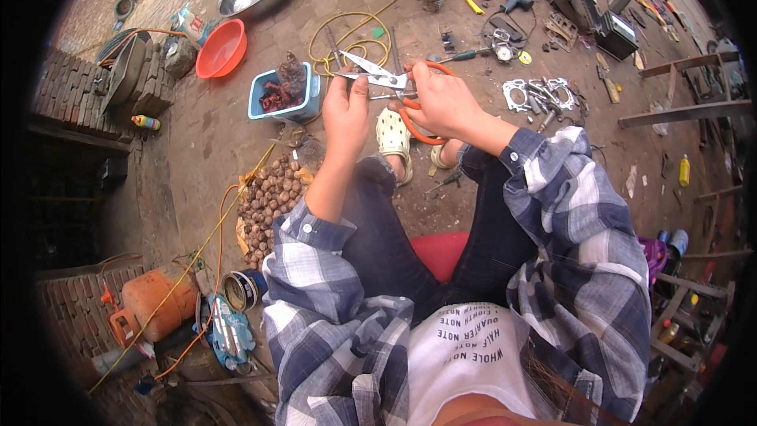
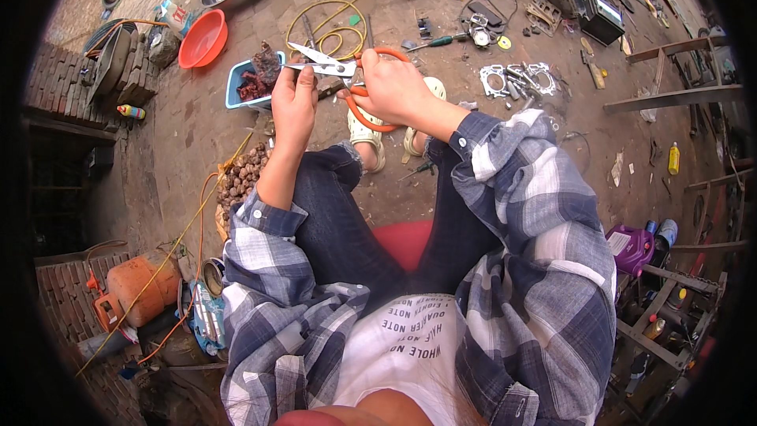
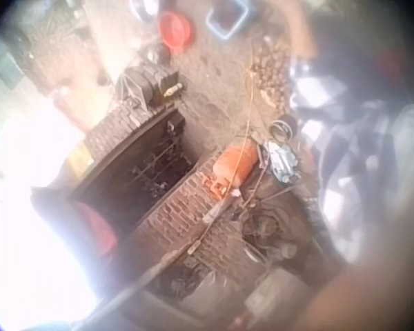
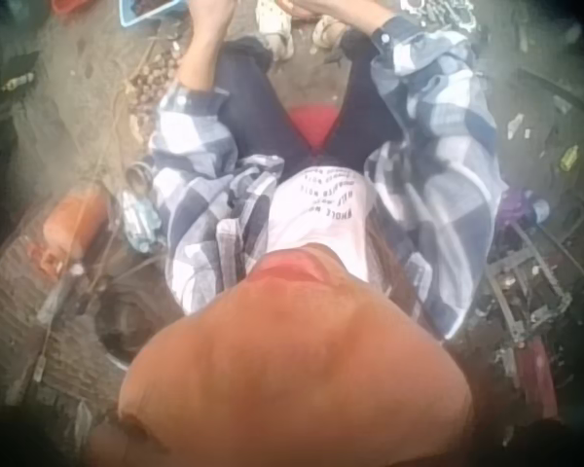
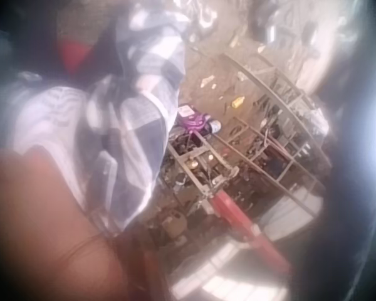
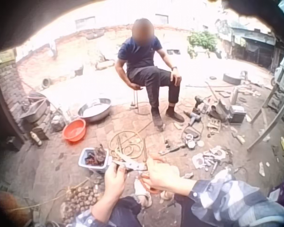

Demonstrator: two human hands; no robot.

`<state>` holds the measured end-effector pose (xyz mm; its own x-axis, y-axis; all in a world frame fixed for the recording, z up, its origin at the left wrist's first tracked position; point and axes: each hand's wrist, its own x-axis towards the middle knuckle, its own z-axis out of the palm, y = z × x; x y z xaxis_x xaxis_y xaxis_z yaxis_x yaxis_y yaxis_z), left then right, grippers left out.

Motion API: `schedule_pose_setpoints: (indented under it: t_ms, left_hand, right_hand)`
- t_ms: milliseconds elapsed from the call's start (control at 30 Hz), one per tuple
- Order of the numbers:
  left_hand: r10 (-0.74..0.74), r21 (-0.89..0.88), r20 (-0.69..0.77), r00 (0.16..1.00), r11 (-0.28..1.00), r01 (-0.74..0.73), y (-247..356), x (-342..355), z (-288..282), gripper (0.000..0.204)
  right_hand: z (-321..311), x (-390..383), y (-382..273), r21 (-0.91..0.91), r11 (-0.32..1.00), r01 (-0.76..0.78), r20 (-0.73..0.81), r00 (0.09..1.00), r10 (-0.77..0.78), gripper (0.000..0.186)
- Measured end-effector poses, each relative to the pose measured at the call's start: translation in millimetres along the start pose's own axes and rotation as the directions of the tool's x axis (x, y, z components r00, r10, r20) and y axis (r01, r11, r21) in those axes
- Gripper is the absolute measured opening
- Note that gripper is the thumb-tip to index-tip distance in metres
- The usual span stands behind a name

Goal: The person sits on a low stool in a cluttered workshop and uses pliers and wire cutters to manipulate small metal parts. They repeatedly grip, bend, and trim the parts while seated, with tools and components scattered on the floor around them.

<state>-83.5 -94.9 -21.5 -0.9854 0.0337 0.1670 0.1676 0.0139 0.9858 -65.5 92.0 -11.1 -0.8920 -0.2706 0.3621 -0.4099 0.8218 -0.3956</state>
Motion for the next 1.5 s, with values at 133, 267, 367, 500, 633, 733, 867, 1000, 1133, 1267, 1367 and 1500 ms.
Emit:
schedule_pose_setpoints:
  t_ms: [133, 267, 367, 500, 633, 733, 867, 1000, 1133, 1267, 1367, 1500]
  left_hand:
    - [0.023, 0.006, -0.01, 1.0, 1.0, -0.023, -0.1, -1.8, 0.6, 0.028]
    - [0.052, 0.016, -0.012, 0.999, 0.999, -0.052, -1.1, -2.1, 2.2, 0.024]
    - [0.048, 0.076, 0.01, 0.999, 0.996, -0.049, -3.8, -0.2, 1.6, 0.025]
    - [-0.016, -0.036, 0.047, 0.999, 0.999, 0.018, 3.7, -2.6, 2.4, 0.03]
    - [-0.024, -0.205, 0.126, 0.992, 0.977, 0.05, 6.1, -2.0, 3.0, 0.026]
    - [-0.1, -0.28, 0.191, 0.976, 0.948, 0.152, 15.1, -3.3, 3.5, 0.023]
    - [-0.117, -0.277, 0.235, 0.965, 0.944, 0.182, 11.0, -3.2, -1.4, 0.021]
    - [-0.092, -0.257, 0.252, 0.963, 0.953, 0.158, 6.9, -3.5, 0.1, 0.019]
    - [-0.086, -0.247, 0.209, 0.974, 0.959, 0.137, 10.6, -3.7, 4.4, 0.02]
    - [-0.07, -0.171, 0.185, 0.98, 0.98, 0.103, 4.6, -3.4, 2.4, 0.022]
    - [-0.041, -0.09, 0.159, 0.986, 0.994, 0.056, -2.5, -0.9, 0.4, 0.024]
    - [0.005, -0.059, 0.137, 0.991, 0.998, 0.003, -3.2, -1.6, 1.4, 0.028]
  right_hand:
    - [-3.8, 0.2, -5.0, 0.011, 1.0, -0.023, 0.05, 0.998, 0.022, 0.063]
    - [-5.5, 0.0, -4.5, 0.03, 0.997, -0.076, 0.134, 0.988, 0.072, 0.061]
    - [-6.7, 0.3, -2.9, 0.023, 0.995, -0.099, 0.154, 0.984, 0.095, 0.061]
    - [-3.3, 3.5, 2.1, 0.035, 0.998, -0.054, 0.05, 0.997, 0.052, 0.063]
    - [-5.7, 6.0, -1.5, 0.054, 0.996, -0.076, 0.041, 0.996, 0.074, 0.065]
    - [-0.3, 4.1, 5.1, 0.064, 0.997, -0.044, -0.017, 0.999, 0.045, 0.07]
    - [0.1, 4.3, 5.3, 0.068, 0.996, -0.061, 0.006, 0.998, 0.061, 0.07]
    - [-4.8, 3.8, 2.7, 0.051, 0.998, -0.046, -0.014, 0.999, 0.047, 0.06]
    - [-5.4, 4.1, 1.0, 0.053, 0.998, -0.018, -0.04, 0.999, 0.021, 0.06]
    - [-2.2, 3.0, 2.7, 0.007, 1.0, -0.006, -0.053, 0.999, 0.006, 0.062]
    - [1.4, 1.5, 4.5, -0.012, 1.0, 0.003, -0.045, 0.999, -0.003, 0.064]
    - [2.3, -1.4, 4.3, -0.046, 0.999, 0.007, -0.025, 1.0, -0.008, 0.064]
